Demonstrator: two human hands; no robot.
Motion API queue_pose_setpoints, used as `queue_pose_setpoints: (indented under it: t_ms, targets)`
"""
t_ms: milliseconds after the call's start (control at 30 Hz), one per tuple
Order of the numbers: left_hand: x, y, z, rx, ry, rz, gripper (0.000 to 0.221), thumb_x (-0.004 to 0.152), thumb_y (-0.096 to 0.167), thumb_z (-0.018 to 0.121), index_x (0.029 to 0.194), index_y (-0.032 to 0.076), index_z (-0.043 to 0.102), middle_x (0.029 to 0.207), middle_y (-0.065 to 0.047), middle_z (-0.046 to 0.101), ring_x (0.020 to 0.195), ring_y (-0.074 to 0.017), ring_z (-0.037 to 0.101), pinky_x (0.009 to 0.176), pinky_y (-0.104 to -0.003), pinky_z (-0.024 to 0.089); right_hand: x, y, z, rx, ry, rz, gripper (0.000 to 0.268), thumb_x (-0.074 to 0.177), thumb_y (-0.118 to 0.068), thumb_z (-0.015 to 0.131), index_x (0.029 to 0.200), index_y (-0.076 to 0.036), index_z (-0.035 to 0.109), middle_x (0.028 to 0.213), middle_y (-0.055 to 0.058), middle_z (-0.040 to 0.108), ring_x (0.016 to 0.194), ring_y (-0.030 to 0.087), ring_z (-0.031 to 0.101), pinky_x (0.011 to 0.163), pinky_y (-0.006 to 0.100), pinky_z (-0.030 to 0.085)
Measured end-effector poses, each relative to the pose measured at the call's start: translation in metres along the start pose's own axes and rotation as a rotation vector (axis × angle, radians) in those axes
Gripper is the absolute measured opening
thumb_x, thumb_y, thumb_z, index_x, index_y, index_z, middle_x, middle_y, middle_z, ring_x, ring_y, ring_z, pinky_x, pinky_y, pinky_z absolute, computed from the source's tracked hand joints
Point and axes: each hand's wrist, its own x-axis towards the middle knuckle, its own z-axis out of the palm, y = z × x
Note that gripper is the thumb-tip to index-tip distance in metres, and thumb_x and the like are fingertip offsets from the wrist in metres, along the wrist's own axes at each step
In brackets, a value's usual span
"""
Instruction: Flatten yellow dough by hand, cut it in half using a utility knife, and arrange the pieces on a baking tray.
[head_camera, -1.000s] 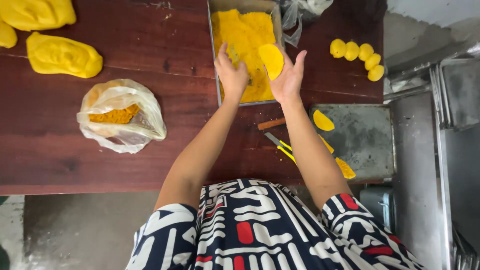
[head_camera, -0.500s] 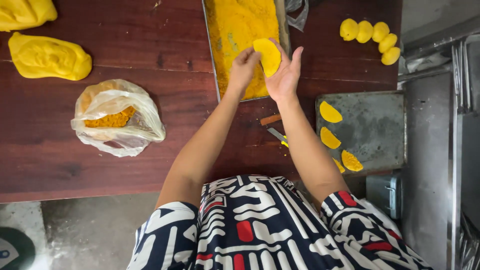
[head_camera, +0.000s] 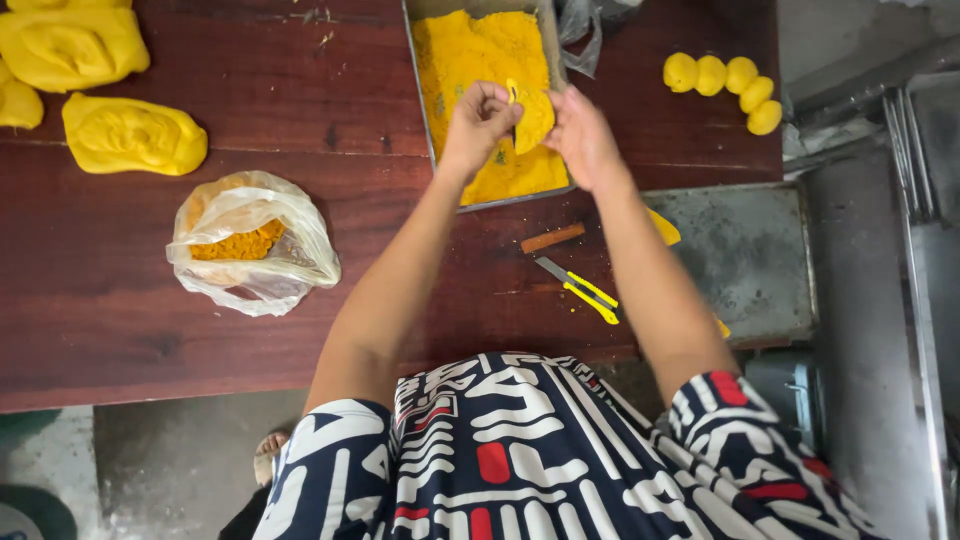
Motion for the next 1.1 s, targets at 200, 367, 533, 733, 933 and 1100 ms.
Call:
queue_pose_setpoints:
  t_ms: [200,367,533,733,933,1100]
  targets:
    - [0.005,0.042,-0.009,0.107,-0.244,-0.043,0.021,0.096,0.004,0.074,0.11,0.006,0.058,0.089,0.001,0.064,0.075,-0.0061,0.061,0.063,-0.023,0.053,0.014,-0.05,0.018,-0.291,-0.146,0.105,0.046,0.105,-0.037,0.059,0.133,-0.001,0.062,0.121,0.007,0.071,0.108,0.016,0.07,0.092,0.032,0.057]
    - [0.005,0.045,-0.025,0.234,-0.305,0.021,0.022,0.097,0.004,0.075,0.113,0.006,0.059,0.092,0.003,0.062,0.081,-0.0047,0.057,0.069,-0.022,0.049,0.018,-0.05,0.03,-0.669,-0.134,0.058,0.026,0.097,-0.018,0.076,0.117,-0.002,0.073,0.1,0.002,0.07,0.086,0.01,0.062,0.075,0.026,0.052]
    - [-0.012,0.045,-0.027,0.134,-0.256,-0.086,0.036,0.101,0.027,0.069,0.13,0.006,0.061,0.102,-0.002,0.065,0.092,-0.01,0.061,0.082,-0.026,0.051,-0.006,-0.057,0.046,-0.581,-0.136,0.063,0.025,0.096,-0.014,0.075,0.116,-0.001,0.07,0.102,0.003,0.072,0.092,0.011,0.068,0.081,0.028,0.058]
    - [-0.057,0.02,-0.012,-0.297,-0.208,-0.409,0.065,0.098,0.056,0.057,0.139,0.007,0.058,0.127,-0.014,0.069,0.111,-0.0247,0.069,0.098,-0.037,0.057,-0.043,-0.046,0.03,-0.161,-0.108,0.043,0.025,0.101,-0.012,0.07,0.122,0.0,0.065,0.111,0.009,0.073,0.104,0.021,0.073,0.093,0.039,0.061]
    - [-0.083,-0.004,0.029,-0.306,-0.139,-0.548,0.046,0.099,0.031,0.067,0.134,0.003,0.055,0.116,-0.012,0.07,0.096,-0.0242,0.073,0.086,-0.039,0.063,-0.102,-0.009,-0.03,0.104,0.088,0.044,0.026,0.099,-0.014,0.067,0.121,-0.001,0.062,0.113,0.013,0.074,0.103,0.026,0.075,0.096,0.045,0.062]
    - [-0.086,-0.025,0.096,0.114,-0.096,-0.543,0.036,0.097,0.014,0.071,0.13,0.001,0.062,0.102,-0.008,0.074,0.079,-0.0147,0.072,0.071,-0.03,0.064,-0.16,0.017,-0.11,0.149,0.233,0.146,0.03,0.098,-0.019,0.067,0.122,-0.002,0.064,0.113,0.01,0.073,0.096,0.02,0.075,0.093,0.041,0.062]
